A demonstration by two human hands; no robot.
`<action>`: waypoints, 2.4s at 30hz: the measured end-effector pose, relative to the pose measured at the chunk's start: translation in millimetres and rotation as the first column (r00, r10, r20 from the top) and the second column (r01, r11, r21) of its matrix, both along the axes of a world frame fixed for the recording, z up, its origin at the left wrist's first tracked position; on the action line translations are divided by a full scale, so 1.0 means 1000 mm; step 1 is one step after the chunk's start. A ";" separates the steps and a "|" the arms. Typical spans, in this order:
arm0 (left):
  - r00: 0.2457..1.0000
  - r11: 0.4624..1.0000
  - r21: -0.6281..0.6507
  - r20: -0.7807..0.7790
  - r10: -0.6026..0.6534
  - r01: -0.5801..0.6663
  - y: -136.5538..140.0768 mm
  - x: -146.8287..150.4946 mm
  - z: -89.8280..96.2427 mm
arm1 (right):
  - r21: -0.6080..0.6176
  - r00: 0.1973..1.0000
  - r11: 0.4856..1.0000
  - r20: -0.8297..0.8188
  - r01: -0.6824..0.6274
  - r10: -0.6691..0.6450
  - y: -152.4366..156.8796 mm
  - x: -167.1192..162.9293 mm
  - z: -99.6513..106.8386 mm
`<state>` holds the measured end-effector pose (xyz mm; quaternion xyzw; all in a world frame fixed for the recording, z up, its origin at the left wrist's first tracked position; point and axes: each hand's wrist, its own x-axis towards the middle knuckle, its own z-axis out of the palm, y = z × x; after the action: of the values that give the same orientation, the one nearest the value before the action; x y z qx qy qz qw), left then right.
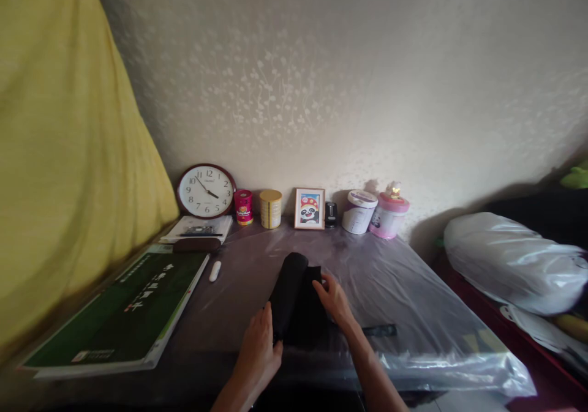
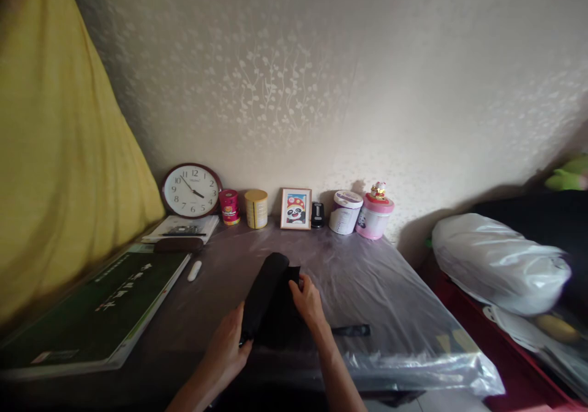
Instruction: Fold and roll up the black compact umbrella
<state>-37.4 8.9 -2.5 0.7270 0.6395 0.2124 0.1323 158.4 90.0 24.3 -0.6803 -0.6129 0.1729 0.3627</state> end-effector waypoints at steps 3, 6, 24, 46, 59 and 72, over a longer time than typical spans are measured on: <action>1.000 1.000 0.010 0.004 0.002 -0.002 0.000 0.000 -0.002 | 0.003 0.992 1.000 0.123 -0.002 0.002 -0.006 -0.008 0.008; 1.000 1.000 0.011 0.007 0.005 -0.005 0.000 0.000 -0.003 | -0.024 0.980 1.000 0.197 -0.011 0.015 -0.009 -0.012 0.012; 1.000 0.998 0.056 0.014 0.001 -0.002 0.006 -0.006 -0.012 | 0.023 0.953 0.978 -0.222 -0.206 0.206 0.005 -0.082 0.017; 0.989 0.971 0.238 0.133 -0.062 0.029 -0.001 -0.007 -0.007 | 0.159 0.900 0.888 0.148 -0.431 0.411 -0.022 -0.092 0.015; 0.976 0.994 0.075 0.196 -0.090 0.077 0.003 -0.015 -0.034 | 0.239 0.787 0.753 0.276 -0.613 0.552 -0.017 -0.075 0.017; 0.993 0.994 0.073 0.079 -0.088 0.083 0.007 -0.023 -0.053 | 0.191 0.817 0.812 0.321 -0.551 0.478 0.060 -0.077 0.000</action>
<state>-60.5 15.8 -55.5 0.7485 0.5940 0.2583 0.1419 81.8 150.3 24.1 -0.4464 -0.8349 0.0883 0.3098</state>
